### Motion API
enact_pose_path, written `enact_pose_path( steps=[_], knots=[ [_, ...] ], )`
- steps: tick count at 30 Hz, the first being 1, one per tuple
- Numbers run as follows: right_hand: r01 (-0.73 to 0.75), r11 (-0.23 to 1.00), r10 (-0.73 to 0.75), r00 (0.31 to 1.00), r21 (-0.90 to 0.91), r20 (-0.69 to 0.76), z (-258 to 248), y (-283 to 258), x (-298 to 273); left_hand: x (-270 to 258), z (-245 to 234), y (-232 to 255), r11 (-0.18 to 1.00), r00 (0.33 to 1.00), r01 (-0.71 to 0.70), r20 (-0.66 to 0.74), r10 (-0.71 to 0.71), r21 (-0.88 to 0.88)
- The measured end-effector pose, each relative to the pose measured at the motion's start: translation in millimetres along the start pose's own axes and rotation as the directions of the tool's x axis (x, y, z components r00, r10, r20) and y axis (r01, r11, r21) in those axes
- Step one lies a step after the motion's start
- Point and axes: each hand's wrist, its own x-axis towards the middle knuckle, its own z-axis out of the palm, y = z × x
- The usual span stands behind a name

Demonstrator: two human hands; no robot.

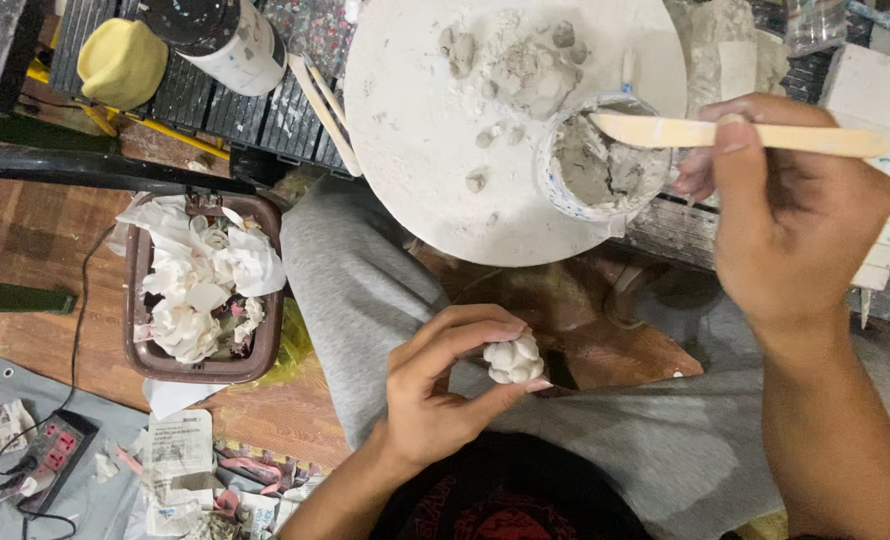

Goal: The person holds a small lump of clay in their left hand and uses a wooden sculpting tool in their right hand to carve and shape the clay into a flower-like form. The person repeatedly scoops additional clay from a container and applies it to the sculpture while refining its details.

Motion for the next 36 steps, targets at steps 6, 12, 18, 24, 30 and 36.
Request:
enact_pose_path(
  steps=[6,12,18,24,30,36],
  knots=[
    [-0.015,0.995,0.019,0.999,0.102,-0.039,-1.0,9.5,-8.2,-1.2,-2.6,-0.6,1.000,0.999,0.025,-0.020,-0.025,0.009],
    [-0.002,0.997,0.005,0.999,0.080,-0.032,-0.3,10.7,-8.2,0.0,-4.3,-1.5,0.999,0.999,0.028,-0.020,-0.027,0.039],
    [0.002,0.992,0.003,0.999,0.128,-0.033,-0.7,12.1,-9.6,0.7,-3.8,-3.1,0.999,0.999,0.034,-0.018,-0.033,0.035],
    [0.032,0.995,-0.030,0.999,0.098,-0.019,-0.6,11.3,-5.9,0.6,-4.2,-3.7,0.999,0.999,0.034,-0.020,-0.033,0.040],
    [0.048,0.990,-0.048,0.999,0.133,-0.003,-0.8,10.8,-7.0,3.4,-4.7,-3.9,0.999,0.999,0.039,-0.024,-0.038,0.024],
    [0.050,0.926,-0.051,0.999,0.375,-0.006,-23.5,23.9,-43.8,4.5,-13.1,-4.2,0.999,0.999,-0.040,-0.002,0.040,0.002]
  ],
)
